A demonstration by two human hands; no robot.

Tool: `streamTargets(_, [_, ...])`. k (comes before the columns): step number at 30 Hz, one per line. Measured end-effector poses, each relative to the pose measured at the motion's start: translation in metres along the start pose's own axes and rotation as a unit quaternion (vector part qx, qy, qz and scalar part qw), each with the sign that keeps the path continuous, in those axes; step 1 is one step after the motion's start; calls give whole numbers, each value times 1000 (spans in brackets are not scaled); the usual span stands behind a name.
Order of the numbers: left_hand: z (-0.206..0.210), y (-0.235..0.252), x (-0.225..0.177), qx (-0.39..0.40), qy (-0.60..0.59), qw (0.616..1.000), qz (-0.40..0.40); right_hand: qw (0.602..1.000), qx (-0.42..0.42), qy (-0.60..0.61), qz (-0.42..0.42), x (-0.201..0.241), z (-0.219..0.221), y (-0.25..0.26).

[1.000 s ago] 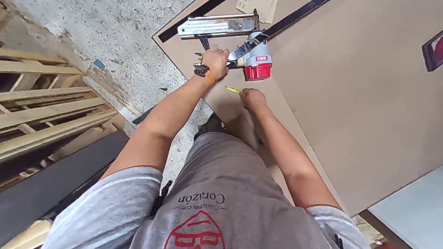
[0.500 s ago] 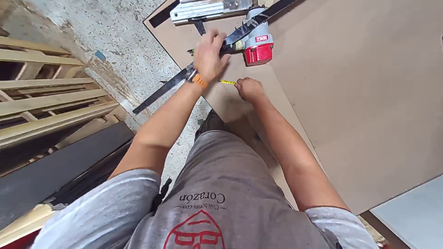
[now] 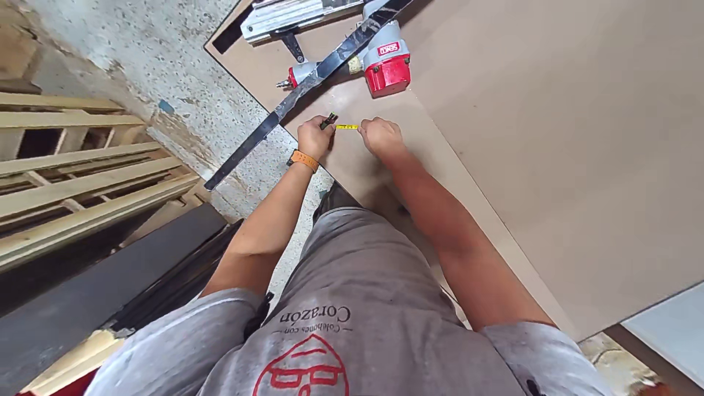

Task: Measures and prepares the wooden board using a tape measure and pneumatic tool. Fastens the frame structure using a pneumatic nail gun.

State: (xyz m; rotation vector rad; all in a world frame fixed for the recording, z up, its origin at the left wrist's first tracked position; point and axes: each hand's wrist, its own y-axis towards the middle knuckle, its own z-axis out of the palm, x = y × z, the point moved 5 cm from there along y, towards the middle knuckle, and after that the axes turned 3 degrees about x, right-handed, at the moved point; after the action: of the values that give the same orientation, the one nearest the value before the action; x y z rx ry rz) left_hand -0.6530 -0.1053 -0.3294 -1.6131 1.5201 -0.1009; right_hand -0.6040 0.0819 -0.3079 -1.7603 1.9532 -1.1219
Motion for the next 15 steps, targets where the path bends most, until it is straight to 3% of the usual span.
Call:
streamTargets(5, [1, 4, -5, -3, 9, 1000, 10, 1000, 3, 7, 18, -7, -2, 2])
streamTargets(8, [0, 9, -6, 10, 17, 1000, 4, 999, -14, 13, 42, -42, -11, -6])
streamTargets(11, [1, 6, -5, -9, 6, 1000, 13, 996, -43, 31, 75, -126, -23, -16])
streamTargets(15, [1, 13, -1, 0, 14, 1000, 19, 978, -50, 49, 196, -262, -40, -56])
